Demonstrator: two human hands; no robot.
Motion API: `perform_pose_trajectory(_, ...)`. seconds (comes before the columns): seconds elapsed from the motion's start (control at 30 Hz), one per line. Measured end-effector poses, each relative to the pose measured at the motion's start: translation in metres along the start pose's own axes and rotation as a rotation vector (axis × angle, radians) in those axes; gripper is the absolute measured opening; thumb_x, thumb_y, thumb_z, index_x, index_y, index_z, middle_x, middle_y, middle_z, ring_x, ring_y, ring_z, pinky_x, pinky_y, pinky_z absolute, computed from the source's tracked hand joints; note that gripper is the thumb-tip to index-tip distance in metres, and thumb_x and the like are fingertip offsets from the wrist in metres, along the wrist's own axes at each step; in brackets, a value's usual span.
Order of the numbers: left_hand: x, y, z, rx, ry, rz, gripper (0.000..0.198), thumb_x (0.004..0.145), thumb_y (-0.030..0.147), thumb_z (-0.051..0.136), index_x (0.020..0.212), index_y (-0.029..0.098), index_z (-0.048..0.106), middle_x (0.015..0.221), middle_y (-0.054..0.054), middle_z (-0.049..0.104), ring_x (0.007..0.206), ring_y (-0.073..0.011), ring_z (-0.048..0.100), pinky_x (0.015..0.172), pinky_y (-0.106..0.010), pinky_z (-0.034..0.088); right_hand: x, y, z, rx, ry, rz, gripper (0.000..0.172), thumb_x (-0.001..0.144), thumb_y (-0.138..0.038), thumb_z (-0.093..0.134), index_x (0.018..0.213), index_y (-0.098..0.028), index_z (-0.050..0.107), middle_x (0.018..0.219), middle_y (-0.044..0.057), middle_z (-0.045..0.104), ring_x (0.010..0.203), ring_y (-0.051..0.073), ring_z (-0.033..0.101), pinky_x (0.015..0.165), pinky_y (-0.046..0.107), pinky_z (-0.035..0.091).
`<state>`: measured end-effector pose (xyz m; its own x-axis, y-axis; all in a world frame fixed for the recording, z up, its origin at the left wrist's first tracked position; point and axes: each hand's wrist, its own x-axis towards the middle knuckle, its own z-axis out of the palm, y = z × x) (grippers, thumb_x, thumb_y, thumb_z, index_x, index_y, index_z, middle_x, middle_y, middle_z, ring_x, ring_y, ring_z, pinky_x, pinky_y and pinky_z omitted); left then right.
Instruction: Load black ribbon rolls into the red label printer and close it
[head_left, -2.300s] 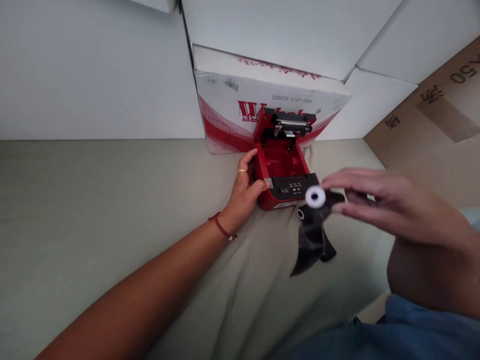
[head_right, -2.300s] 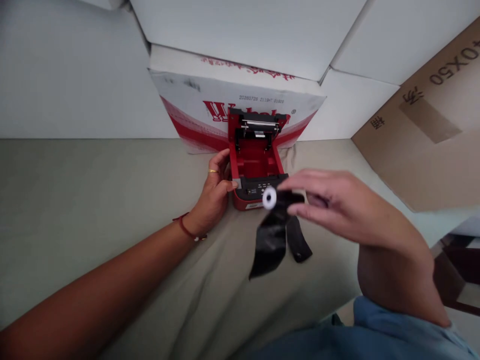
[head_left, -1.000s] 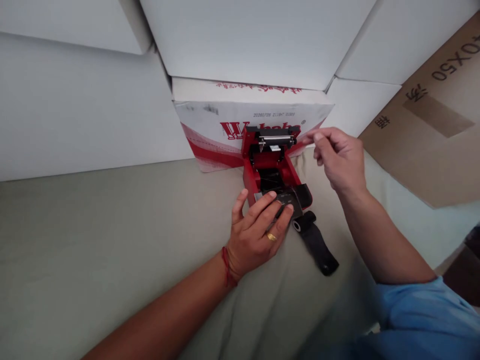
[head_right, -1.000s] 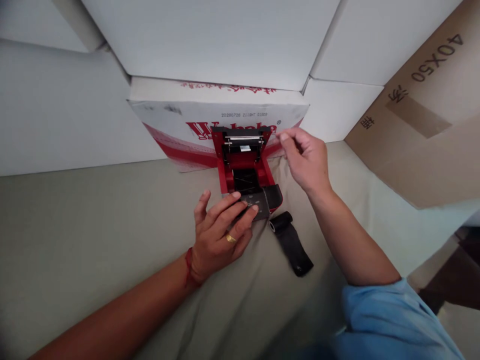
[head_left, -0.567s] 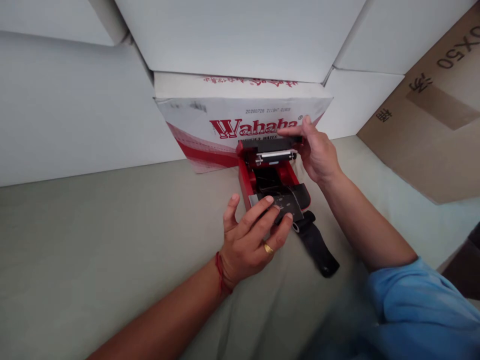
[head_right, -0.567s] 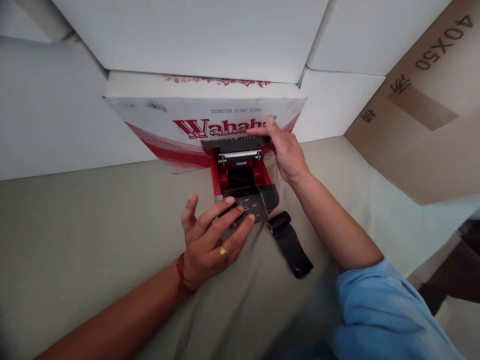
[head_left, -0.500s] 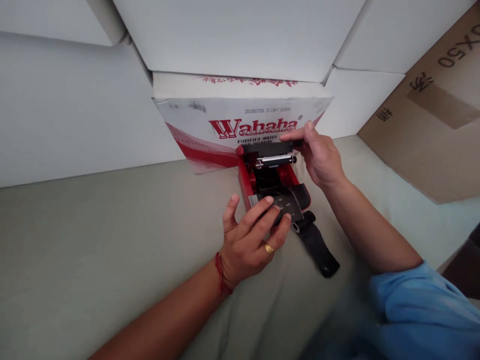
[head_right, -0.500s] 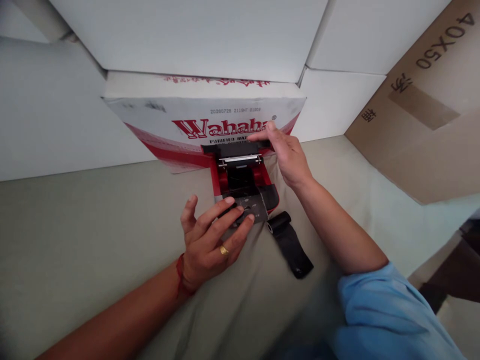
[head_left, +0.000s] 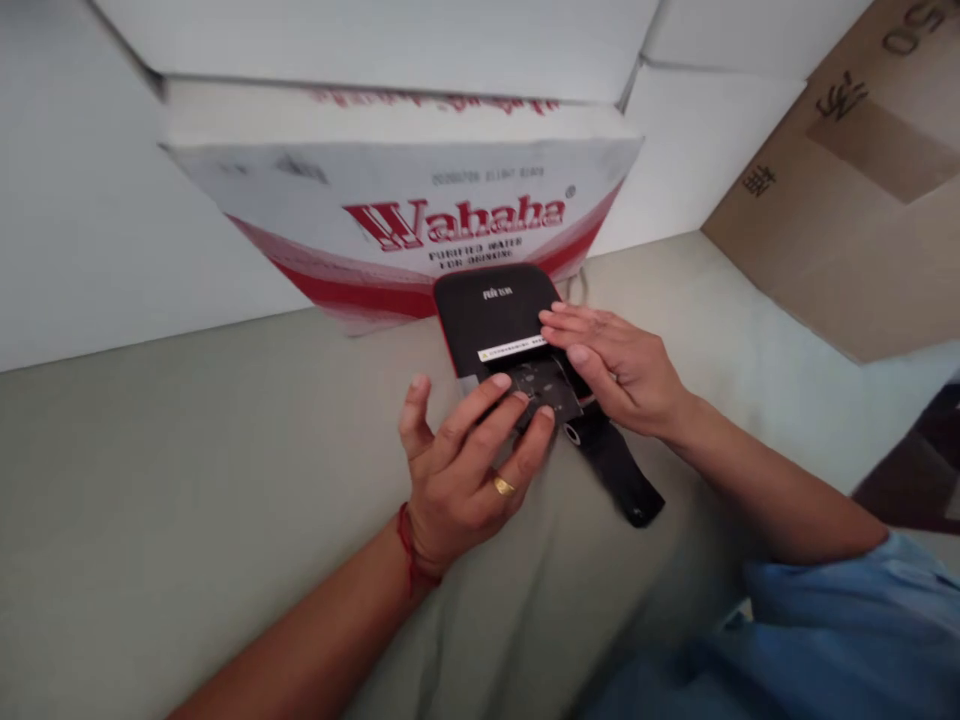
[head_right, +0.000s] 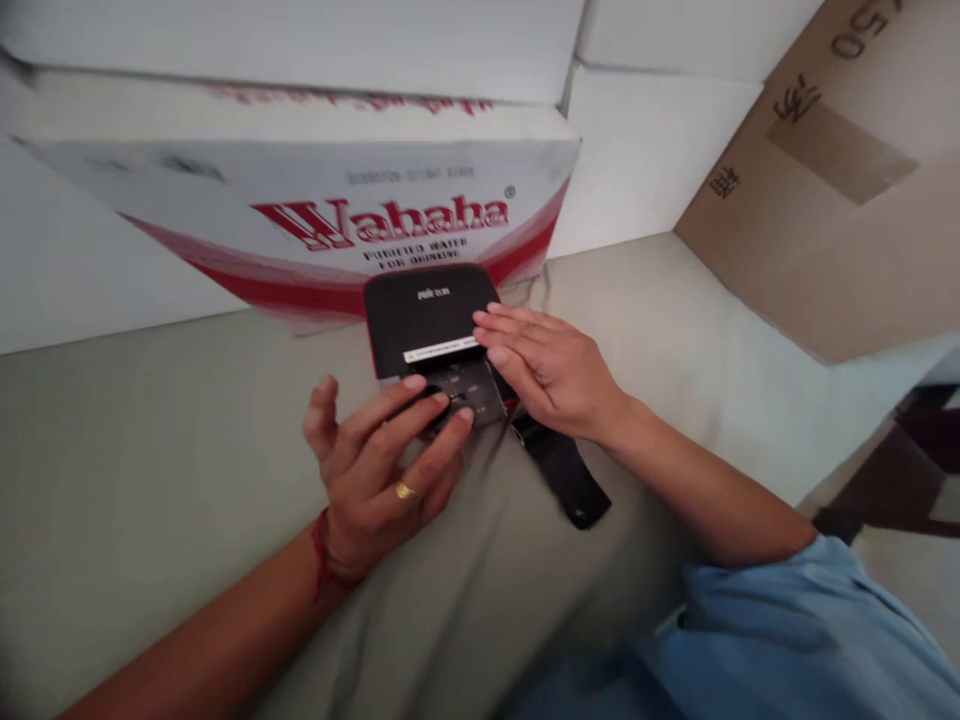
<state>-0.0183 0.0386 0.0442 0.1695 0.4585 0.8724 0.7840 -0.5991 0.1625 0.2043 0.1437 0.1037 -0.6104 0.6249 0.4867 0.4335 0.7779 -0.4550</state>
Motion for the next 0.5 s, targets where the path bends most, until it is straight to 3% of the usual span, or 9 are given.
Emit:
perform_pose_trajectory(0.2, -0.002, -0.005, -0.001, -0.071, -0.089, 0.014, 0.047, 0.093, 0.006, 0.077, 0.138, 0.021, 0.075, 0.123, -0.01, 0.087, 0.13, -0.0252, 0.081, 0.146, -0.055, 0.035, -0.004, -0.009, 0.01, -0.102, 0.017, 0.055, 0.042, 0.12, -0.035, 0.049, 0.142, -0.026, 0.084, 0.154, 0.005, 0.081, 0.153, 0.023, 0.072, 0.134, 0.047, 0.057)
perform_pose_trajectory(0.33, -0.001, -0.01, -0.005, -0.128, -0.045, 0.007, 0.062, 0.094, 0.01, 0.076, 0.154, 0.023, 0.066, 0.129, -0.011, 0.085, 0.134, -0.0279, 0.079, 0.143, -0.056, 0.039, -0.006, -0.017, 0.01, -0.144, 0.037, 0.082, 0.04, 0.119, -0.034, 0.051, 0.141, -0.026, 0.084, 0.153, 0.006, 0.081, 0.152, 0.024, 0.072, 0.133, 0.049, 0.057)
perform_pose_trajectory(0.43, 0.0, -0.021, -0.01, -0.172, 0.035, -0.116, 0.061, 0.1, 0.02, 0.072, 0.16, 0.029, 0.062, 0.139, -0.011, 0.079, 0.139, -0.0301, 0.075, 0.137, -0.057, 0.045, -0.006, -0.018, 0.01, -0.132, 0.047, 0.075, 0.04, 0.119, -0.033, 0.051, 0.138, -0.026, 0.086, 0.149, 0.007, 0.083, 0.148, 0.025, 0.075, 0.131, 0.049, 0.059)
perform_pose_trajectory(0.5, -0.001, -0.032, -0.009, -0.225, 0.072, -0.317, 0.051, 0.106, 0.028, 0.067, 0.157, 0.03, 0.063, 0.146, -0.011, 0.073, 0.143, -0.0306, 0.071, 0.133, -0.056, 0.05, -0.004, -0.017, 0.01, -0.112, 0.061, 0.08, 0.039, 0.118, -0.034, 0.052, 0.135, -0.027, 0.087, 0.144, 0.006, 0.086, 0.145, 0.026, 0.077, 0.129, 0.05, 0.061)
